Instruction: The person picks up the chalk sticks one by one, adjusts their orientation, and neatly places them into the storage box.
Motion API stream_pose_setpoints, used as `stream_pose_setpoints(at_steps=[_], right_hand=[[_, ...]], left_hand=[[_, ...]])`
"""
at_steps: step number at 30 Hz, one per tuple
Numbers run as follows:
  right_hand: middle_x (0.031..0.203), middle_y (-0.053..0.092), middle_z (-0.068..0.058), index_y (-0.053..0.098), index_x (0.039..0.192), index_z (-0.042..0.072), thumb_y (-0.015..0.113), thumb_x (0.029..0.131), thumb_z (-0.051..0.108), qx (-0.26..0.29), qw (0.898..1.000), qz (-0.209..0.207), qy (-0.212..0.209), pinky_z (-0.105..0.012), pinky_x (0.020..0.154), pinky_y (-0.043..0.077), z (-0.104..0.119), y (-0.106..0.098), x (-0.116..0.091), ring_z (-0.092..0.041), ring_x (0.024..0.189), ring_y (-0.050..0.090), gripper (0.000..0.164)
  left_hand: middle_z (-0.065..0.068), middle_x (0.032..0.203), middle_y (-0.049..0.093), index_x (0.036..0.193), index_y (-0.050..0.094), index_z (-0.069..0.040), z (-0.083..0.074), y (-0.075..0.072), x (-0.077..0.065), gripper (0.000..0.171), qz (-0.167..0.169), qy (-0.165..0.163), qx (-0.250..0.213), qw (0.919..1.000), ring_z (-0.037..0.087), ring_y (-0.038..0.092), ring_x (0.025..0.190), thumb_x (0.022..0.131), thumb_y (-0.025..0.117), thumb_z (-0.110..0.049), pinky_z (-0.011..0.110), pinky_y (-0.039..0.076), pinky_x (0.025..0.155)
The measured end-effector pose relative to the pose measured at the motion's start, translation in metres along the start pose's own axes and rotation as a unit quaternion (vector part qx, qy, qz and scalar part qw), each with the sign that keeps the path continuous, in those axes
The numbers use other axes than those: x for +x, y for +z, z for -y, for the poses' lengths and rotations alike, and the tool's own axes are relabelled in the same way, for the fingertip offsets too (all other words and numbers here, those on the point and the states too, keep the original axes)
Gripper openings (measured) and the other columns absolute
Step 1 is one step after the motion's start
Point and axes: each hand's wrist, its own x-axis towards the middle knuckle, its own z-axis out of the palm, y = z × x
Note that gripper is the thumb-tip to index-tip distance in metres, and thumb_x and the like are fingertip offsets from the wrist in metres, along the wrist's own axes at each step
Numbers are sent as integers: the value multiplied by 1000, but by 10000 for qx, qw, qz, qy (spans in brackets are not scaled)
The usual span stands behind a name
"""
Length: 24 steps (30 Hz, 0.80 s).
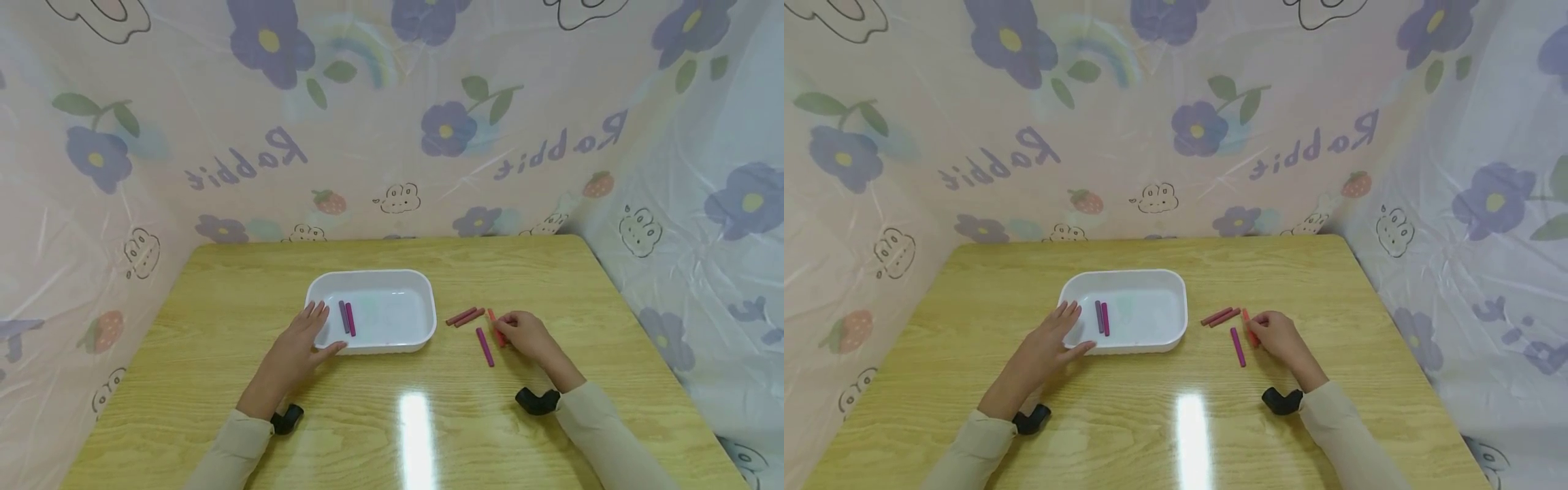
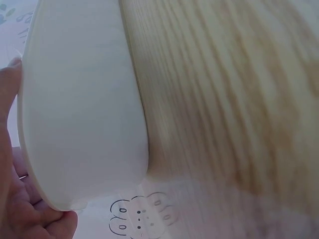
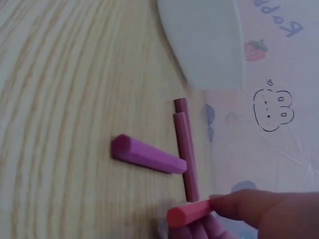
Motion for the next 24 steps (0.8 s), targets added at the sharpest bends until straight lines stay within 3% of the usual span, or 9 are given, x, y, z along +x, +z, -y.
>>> stream_pose_setpoints(at_steps=[4, 9, 15, 19, 24], right_hand=[[88, 63, -12, 59, 104, -9, 51, 97, 24, 1022, 9946, 161, 67, -31, 65, 54, 3, -4, -2, -15, 73, 59, 35], [101, 62, -21, 52, 118, -14, 48, 98, 28, 1915, 9805, 428, 107, -32, 75, 54, 10, -9, -3, -18, 85, 63, 47], [108, 58, -24, 46, 124, -16, 48, 98, 31, 2783, 9576, 742, 64, -33, 82, 52, 10, -8, -1, -28, 98, 60, 54], [105, 60, -20, 41, 127, -18, 47, 98, 30, 3216, 9422, 942, -25, -31, 81, 52, 10, -9, -1, -25, 96, 61, 56], [103, 61, -14, 45, 126, -14, 47, 99, 26, 3893, 9120, 1290, 12, -30, 84, 51, 11, -10, 0, -21, 95, 62, 48]], left_hand=[[12, 150, 24, 144, 31, -2, -1, 0, -1, 89, 20, -37, 1, 10000, 27, 14, 140, 85, 42, -68, 47, 22, 109], [13, 150, 25, 144, 32, -2, -2, 0, -2, 88, -26, -23, 22, 10000, 28, 14, 140, 86, 42, -68, 47, 22, 109], [10, 150, 24, 144, 31, -4, -2, 2, -4, 88, -21, -40, 60, 10000, 26, 13, 140, 86, 39, -69, 46, 22, 109], [10, 150, 25, 144, 32, -4, -2, 3, -4, 88, -82, -13, 56, 10000, 26, 14, 140, 85, 39, -69, 46, 22, 109], [13, 149, 28, 142, 34, -2, -2, 3, -3, 87, -195, 67, 72, 9998, 27, 17, 139, 86, 42, -67, 46, 22, 109]])
